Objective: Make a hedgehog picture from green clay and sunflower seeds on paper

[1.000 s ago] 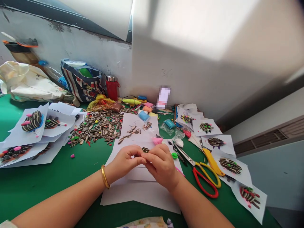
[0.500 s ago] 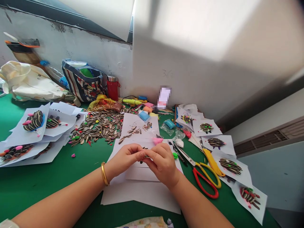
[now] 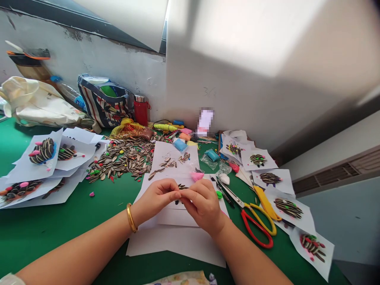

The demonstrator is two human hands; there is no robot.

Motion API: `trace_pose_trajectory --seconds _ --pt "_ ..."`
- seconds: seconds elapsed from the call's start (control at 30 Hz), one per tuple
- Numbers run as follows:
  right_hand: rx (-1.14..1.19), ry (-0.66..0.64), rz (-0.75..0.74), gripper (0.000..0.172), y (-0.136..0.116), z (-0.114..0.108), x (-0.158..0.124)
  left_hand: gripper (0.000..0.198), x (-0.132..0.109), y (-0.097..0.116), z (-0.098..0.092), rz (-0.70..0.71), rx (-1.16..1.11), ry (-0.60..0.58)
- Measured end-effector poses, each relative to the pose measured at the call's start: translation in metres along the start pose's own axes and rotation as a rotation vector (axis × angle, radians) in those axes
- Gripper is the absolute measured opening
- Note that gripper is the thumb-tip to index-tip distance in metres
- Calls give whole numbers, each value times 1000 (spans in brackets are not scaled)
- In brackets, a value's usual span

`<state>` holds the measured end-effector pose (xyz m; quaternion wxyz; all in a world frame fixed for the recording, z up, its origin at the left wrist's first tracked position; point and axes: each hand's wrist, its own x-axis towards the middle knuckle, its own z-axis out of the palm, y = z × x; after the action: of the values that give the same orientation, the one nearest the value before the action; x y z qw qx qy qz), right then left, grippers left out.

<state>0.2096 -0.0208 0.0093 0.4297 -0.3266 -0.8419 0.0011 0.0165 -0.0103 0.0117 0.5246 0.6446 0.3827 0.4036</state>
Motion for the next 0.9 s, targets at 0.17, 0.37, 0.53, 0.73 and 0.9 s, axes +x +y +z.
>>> trace_pose_trajectory --seconds 0.17,0.37,0.53,0.73,0.9 --pt "39 22 -20 6 -2 -2 1 32 0 -2 1 -27 11 -29" --pt "28 42 3 11 0 1 1 28 1 0 1 38 58 -90" --pt "18 11 -13 23 2 3 0 24 0 1 1 6 54 -34" --pt "11 8 -26 19 1 3 0 28 1 -4 -1 -6 45 -14" --pt "14 8 -25 8 1 2 0 33 1 -6 -1 71 141 3"
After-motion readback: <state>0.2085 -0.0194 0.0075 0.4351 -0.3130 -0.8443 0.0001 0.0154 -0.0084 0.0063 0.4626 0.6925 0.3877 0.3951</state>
